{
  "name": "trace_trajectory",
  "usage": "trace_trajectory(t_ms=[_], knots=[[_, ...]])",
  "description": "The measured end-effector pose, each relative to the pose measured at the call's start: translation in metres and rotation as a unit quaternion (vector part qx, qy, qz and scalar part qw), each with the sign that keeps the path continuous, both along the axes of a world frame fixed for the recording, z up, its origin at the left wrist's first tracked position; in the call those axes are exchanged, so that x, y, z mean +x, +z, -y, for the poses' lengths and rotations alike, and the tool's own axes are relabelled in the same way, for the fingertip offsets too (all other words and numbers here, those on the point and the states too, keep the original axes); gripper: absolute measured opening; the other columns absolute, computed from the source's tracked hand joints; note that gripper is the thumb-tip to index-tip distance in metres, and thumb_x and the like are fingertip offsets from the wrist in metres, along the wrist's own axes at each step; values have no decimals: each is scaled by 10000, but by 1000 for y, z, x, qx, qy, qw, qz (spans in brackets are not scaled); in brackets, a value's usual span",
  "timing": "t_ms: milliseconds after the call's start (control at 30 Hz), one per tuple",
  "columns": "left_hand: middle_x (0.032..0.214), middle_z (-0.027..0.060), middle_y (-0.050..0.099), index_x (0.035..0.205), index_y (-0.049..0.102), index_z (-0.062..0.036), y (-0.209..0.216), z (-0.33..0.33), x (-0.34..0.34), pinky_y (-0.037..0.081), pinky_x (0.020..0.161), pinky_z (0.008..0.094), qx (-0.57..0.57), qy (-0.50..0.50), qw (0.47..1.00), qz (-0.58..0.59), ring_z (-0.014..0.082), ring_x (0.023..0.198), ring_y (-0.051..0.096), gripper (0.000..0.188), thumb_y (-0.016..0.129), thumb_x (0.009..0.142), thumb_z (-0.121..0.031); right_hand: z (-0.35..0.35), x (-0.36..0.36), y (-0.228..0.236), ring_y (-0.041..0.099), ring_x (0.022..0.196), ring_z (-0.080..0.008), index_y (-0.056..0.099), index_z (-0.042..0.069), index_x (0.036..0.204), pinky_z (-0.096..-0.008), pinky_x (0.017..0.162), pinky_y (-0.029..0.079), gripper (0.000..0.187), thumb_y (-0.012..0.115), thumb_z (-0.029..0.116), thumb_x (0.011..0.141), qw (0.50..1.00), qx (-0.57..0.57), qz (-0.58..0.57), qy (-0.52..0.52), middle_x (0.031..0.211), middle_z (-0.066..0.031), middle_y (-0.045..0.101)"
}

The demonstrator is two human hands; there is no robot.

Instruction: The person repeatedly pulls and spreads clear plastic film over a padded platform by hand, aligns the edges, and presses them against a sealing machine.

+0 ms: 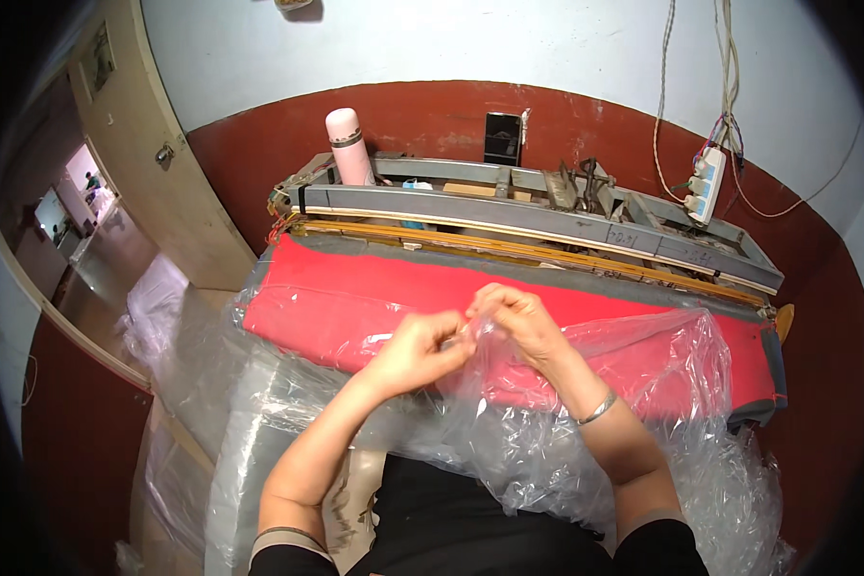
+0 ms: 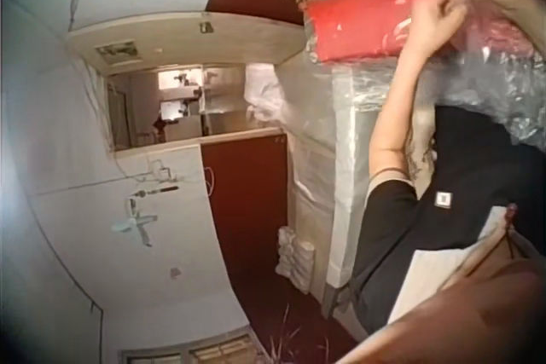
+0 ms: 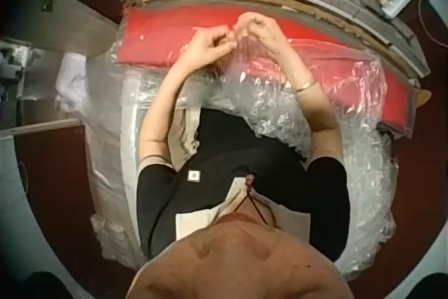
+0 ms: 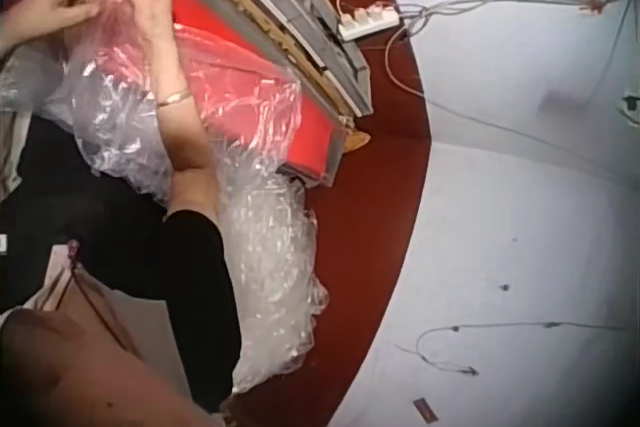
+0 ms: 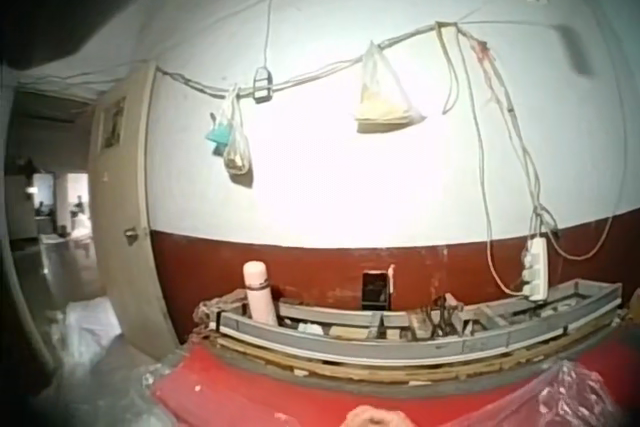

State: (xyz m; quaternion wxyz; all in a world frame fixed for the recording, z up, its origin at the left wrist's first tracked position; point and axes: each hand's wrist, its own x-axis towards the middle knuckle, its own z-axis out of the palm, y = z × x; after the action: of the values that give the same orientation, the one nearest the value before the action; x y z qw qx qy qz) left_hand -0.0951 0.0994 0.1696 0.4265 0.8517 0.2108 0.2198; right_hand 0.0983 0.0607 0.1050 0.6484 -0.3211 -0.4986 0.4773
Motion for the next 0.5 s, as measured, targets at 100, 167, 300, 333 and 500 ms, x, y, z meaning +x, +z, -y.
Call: trace_trajectory(t_ms=[100, 167, 300, 333, 500], knots=[[667, 54, 591, 860, 614, -1, -16, 3, -37, 438, 580, 257, -159, -122, 979, -42, 65, 637, 532, 112, 561, 816, -89, 5, 46, -20, 551, 733, -103, 563, 83, 1014, -230, 682, 464, 121, 511, 90, 905, 976, -71, -194, 70, 799, -11, 561], [686, 78, 610, 851, 625, -25, -27, -3, -69, 453, 594, 283, -88, -155, 980, -93, 110, 633, 564, 104, 556, 796, -81, 7, 77, -24, 512, 717, -84, 548, 122, 974, -255, 609, 439, 95, 535, 191, 910, 924, -152, -136, -323, 768, 3, 529], [690, 110, 613, 756, 615, -72, -71, -67, -189, 464, 594, 348, 127, -67, 903, -406, 241, 634, 593, 74, 573, 729, -128, 80, 269, -83, 508, 769, -124, 591, 48, 915, -270, 699, 421, 226, 465, 235, 942, 745, -81, 343, -567, 826, -31, 558], [717, 136, 611, 712, 616, -86, -79, -91, -226, 448, 582, 392, 129, -1, 881, -455, 295, 651, 580, 111, 545, 709, -171, 121, 332, -100, 513, 805, -125, 594, 36, 946, -260, 727, 418, 247, 470, 249, 940, 767, -95, 266, -576, 873, -37, 570], [730, 109, 631, 778, 629, -33, -36, -151, -282, 479, 629, 299, 71, 300, 903, -299, 161, 714, 608, 102, 563, 759, -108, 306, 497, -128, 389, 593, -40, 577, 73, 851, -204, 528, 341, 255, 539, 315, 918, 647, -75, 250, -716, 667, 66, 444]])
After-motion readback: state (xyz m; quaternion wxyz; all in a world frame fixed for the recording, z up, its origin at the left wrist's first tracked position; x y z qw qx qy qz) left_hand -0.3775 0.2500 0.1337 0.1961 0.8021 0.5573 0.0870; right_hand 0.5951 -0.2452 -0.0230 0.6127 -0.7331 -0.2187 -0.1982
